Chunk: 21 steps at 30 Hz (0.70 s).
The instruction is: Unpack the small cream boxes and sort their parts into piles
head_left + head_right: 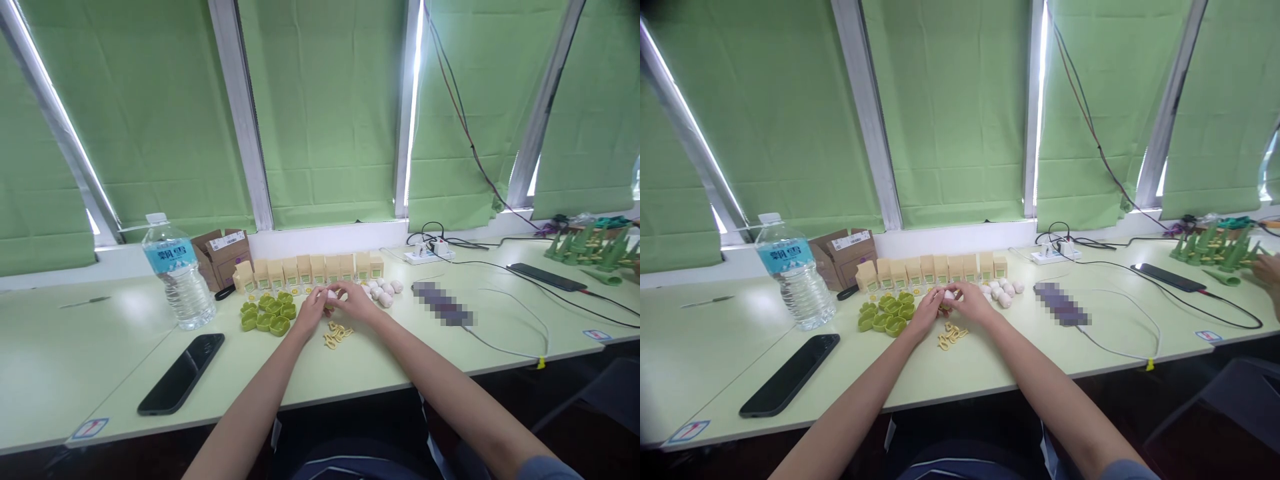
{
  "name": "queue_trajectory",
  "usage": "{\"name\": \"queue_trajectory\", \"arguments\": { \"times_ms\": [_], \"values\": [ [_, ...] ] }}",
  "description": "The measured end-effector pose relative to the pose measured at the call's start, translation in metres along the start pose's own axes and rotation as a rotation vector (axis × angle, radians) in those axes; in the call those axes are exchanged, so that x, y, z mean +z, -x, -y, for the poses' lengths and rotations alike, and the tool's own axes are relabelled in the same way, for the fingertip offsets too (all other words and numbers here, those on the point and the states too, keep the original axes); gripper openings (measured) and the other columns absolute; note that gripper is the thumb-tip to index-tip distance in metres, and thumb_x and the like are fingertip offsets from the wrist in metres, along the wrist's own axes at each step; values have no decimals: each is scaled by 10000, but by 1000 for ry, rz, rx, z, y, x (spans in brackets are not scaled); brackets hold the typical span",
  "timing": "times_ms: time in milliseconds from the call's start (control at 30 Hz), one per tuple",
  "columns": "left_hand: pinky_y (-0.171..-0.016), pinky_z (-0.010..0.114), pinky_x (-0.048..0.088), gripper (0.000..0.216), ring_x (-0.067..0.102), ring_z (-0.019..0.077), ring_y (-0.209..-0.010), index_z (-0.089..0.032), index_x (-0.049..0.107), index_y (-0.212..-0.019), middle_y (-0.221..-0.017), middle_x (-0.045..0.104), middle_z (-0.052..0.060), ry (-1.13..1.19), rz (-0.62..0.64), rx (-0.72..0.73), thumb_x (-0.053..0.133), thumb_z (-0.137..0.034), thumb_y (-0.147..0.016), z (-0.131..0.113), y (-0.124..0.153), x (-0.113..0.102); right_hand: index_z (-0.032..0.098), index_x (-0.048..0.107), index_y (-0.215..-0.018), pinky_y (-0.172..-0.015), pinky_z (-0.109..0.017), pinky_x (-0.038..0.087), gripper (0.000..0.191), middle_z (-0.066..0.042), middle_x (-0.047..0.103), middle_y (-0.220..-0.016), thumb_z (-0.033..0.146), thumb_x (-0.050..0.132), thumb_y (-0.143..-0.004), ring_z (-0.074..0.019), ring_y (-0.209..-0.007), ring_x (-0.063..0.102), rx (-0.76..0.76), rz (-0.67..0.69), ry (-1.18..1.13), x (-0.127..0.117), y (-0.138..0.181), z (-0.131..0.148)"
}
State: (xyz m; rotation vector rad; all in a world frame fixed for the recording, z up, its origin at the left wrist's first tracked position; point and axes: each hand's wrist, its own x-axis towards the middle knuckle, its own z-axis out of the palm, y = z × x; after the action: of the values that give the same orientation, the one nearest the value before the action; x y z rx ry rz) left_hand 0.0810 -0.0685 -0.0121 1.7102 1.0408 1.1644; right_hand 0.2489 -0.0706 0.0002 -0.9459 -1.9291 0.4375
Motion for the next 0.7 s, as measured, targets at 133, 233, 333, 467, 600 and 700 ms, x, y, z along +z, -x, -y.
{"name": "queue_trajectory", "arguments": {
  "times_ms": [133,233,333,467,600,700],
  "values": [
    [-642,303,505,437,640,167,-617,-201,597,-1059,-771,676,18,-35,4,6,438,-579,-905,-2,1,-1,231,696,-1039,-755,-314,516,254,-39,707,-1008,378,691,-831,-176,-833,644,-16,-10,8,0,1,0],
    [-629,297,501,419,645,171,-622,-209,592,-1042,-774,675,18,-73,1,16,411,-565,-915,-3,2,-1,222,688,-1039,-727,-298,515,247,-49,700,-1003,366,682,-838,-178,-853,637,-23,-14,20,1,2,0],
    [-621,293,496,399,639,165,-603,-212,579,-1043,-793,679,16,-113,-19,29,404,-548,-916,-4,2,0,218,683,-1037,-713,-289,515,229,-53,692,-989,332,676,-838,-180,-869,629,-38,-18,52,2,2,0],
    [-630,291,479,325,631,162,-586,-218,570,-1027,-778,685,14,-196,-50,35,403,-475,-921,-7,3,2,218,667,-1038,-719,-287,521,211,-49,681,-986,279,658,-837,-177,-871,621,-79,-16,85,3,2,-1],
    [-631,290,463,272,628,174,-588,-220,580,-1028,-697,667,5,-246,-67,14,410,-395,-908,-10,5,3,215,645,-1029,-737,-291,523,191,-52,666,-991,255,636,-842,-177,-880,614,-119,5,111,3,2,0],
    [-621,288,455,280,621,176,-580,-223,586,-1047,-683,658,1,-256,-72,22,393,-370,-908,-12,6,4,211,630,-1015,-740,-287,512,181,-54,649,-1002,230,620,-836,-174,-875,604,-139,18,155,3,1,1]
  ]
}}
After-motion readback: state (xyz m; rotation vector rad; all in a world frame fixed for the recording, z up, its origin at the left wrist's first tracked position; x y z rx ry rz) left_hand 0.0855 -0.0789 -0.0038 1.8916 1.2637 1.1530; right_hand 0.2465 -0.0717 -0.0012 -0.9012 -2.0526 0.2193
